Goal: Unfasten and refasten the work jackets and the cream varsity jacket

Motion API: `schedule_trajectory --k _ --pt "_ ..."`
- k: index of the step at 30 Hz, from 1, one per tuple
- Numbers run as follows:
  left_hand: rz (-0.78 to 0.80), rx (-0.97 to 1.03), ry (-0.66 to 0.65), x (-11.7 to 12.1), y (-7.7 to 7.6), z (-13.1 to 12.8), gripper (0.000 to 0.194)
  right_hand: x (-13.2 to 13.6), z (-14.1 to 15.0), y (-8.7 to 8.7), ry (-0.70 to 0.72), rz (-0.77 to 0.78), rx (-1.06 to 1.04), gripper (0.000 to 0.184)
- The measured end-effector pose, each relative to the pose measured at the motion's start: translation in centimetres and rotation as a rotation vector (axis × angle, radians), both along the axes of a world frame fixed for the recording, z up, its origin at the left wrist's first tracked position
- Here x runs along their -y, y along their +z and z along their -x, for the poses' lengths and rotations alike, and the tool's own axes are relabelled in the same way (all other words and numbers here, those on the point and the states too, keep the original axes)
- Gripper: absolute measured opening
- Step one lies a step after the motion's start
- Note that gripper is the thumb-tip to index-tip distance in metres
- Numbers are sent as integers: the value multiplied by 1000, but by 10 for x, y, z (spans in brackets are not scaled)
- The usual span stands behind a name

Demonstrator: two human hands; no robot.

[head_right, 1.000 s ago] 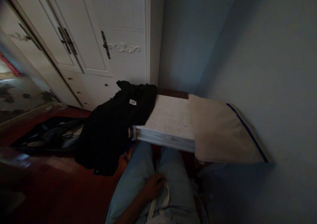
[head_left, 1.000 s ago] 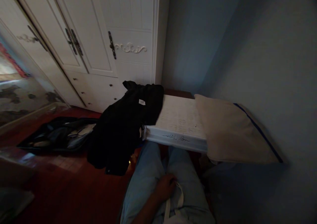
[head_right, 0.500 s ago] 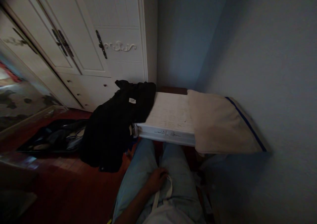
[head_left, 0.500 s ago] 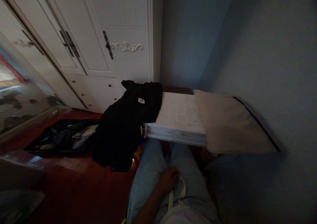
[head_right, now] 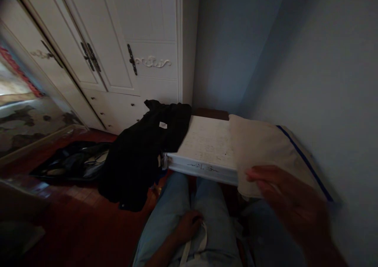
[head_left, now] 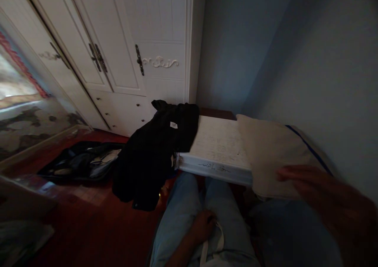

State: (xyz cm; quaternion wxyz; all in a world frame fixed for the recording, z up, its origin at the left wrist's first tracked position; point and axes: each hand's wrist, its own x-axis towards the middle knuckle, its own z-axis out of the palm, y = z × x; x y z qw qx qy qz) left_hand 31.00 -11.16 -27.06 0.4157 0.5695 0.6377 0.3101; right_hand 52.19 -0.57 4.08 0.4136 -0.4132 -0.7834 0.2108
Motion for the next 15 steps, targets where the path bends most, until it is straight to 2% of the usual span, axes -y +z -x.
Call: schedule_trajectory --k 2,5,7,10,15 --pt "1 12 7 0 -2 -1 26 -7 13 -15 42 142 -39 34" --pt "-7 24 19 -1 -2 -2 28 -18 25 -52 80 397 -52 40" --pt "-18 50 23 -2 -1 -2 28 -21 29 -76 141 497 -9 45" --pt "-23 108 21 -7 2 -1 29 -16 31 -104 266 571 87 53" --pt "-20 174 21 -15 1 1 28 7 35 -134 389 655 219 50"
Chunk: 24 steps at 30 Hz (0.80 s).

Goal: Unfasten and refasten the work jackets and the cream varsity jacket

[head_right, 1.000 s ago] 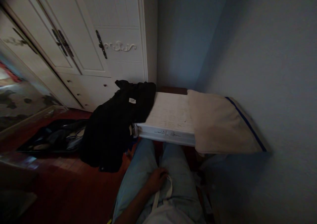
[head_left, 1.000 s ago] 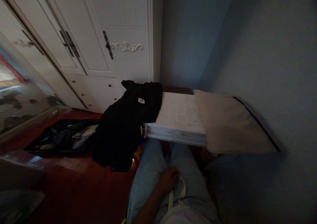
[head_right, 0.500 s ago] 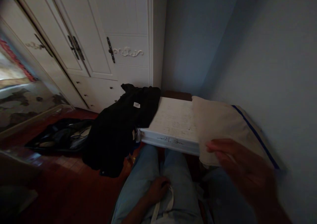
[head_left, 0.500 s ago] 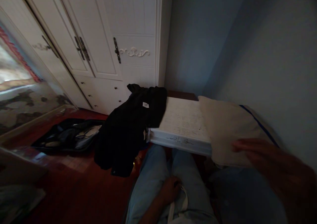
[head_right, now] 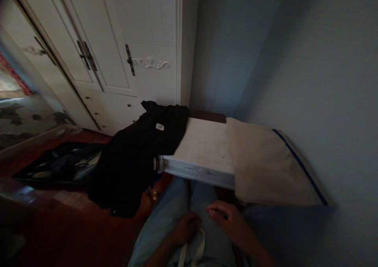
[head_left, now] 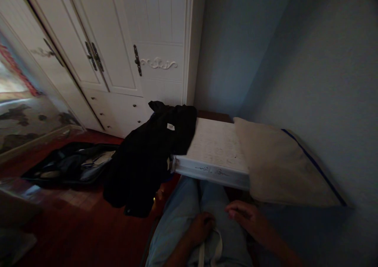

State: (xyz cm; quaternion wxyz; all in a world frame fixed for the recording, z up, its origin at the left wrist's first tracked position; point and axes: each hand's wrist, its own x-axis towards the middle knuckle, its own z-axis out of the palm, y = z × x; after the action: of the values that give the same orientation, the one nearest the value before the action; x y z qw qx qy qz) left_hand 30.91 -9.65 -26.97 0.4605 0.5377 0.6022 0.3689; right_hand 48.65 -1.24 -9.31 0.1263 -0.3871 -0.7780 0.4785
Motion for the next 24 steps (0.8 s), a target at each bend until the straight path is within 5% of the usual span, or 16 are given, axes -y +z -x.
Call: schedule_trajectory --k 15,24 --pt "33 96 56 -5 -12 7 33 28 -14 -58 85 100 164 55" --pt "77 150 77 -7 -19 7 36 30 -28 -112 167 129 184 55"
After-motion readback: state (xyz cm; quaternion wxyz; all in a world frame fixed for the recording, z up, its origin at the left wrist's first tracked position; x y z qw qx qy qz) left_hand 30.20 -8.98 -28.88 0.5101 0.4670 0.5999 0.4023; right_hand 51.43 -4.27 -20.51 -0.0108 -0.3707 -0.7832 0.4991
